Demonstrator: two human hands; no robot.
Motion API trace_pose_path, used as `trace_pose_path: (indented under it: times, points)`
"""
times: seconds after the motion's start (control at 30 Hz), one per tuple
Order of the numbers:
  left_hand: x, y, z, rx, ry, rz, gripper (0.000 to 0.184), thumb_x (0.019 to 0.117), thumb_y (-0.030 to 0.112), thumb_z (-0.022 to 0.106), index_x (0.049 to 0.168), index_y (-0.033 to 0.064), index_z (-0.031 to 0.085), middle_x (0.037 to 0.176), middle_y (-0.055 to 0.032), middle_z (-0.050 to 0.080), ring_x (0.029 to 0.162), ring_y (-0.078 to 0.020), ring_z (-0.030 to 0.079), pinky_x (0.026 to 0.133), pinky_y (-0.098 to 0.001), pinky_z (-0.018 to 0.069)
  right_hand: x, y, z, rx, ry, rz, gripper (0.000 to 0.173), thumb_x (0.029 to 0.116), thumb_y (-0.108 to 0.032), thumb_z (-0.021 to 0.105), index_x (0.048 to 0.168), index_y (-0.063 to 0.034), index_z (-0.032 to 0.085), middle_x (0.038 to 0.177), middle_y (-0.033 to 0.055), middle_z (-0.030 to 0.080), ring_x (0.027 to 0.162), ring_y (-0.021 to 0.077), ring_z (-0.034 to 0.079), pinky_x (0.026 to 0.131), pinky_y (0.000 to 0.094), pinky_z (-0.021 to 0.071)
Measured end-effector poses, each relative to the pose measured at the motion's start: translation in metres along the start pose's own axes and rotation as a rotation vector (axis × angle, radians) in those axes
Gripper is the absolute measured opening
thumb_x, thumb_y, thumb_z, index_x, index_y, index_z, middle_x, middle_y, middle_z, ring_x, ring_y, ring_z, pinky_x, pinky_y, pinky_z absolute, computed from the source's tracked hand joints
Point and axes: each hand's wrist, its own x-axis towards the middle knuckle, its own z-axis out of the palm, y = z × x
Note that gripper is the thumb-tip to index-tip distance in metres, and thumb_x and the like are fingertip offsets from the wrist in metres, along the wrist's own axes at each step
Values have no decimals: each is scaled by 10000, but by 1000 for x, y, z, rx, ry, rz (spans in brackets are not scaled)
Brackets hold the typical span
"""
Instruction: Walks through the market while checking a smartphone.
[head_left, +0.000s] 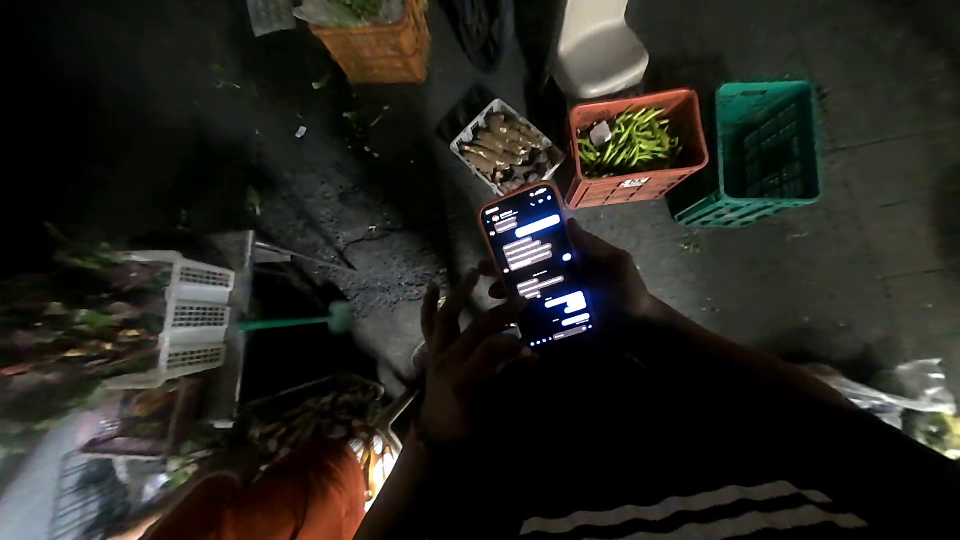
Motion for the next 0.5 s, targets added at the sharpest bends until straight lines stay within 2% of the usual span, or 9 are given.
trace_pose_path:
  times: [0.07,0.13,0.17,0.2,0.27,0.5]
  points:
    - [2,4,0,-7,-44,22,132,998,327,659,911,234,691,1341,57,685,1509,-299,350,1249,-651,53,-3,0,3,-54,48,11,599,1092,-562,180,1366,-218,587,1229,95,701,1084,205,700,875,402,614]
    - [5,5,-1,-3,-44,38,139,1006,335,655,919,231,686,1333,53,691,1503,-294,366,1250,-654,63,-1,0,4,-134,119,40,613,1092,-567,173,1335,-199,598,1180,90,708,1027,185,705,832,381,617]
    - [7,4,-3,1,-31,41,132,1001,326,659,919,226,690,1320,50,697,1495,-299,379,1250,-656,75,1,1,8,-164,172,40,613,1088,-572,184,1277,-187,622,1110,91,720,947,175,714,761,363,619]
    - [8,3,-4,5,-13,45,127,991,317,669,918,217,696,1308,44,704,1488,-305,389,1249,-657,81,2,3,9,-148,179,26,597,1091,-566,198,1222,-195,647,1055,66,728,912,149,719,749,348,623]
    - [9,-1,-8,27,19,59,109,983,303,680,936,207,699,1313,41,701,1489,-303,387,1250,-653,89,4,4,12,-77,152,0,583,1096,-536,204,1209,-197,666,1066,64,739,939,153,726,785,352,626]
    - [15,-7,-11,46,9,62,96,985,293,672,945,209,698,1341,60,682,1508,-279,354,1249,-648,62,8,8,16,-1,169,7,623,1101,-524,175,1177,-169,681,1043,68,743,931,144,725,780,335,624]
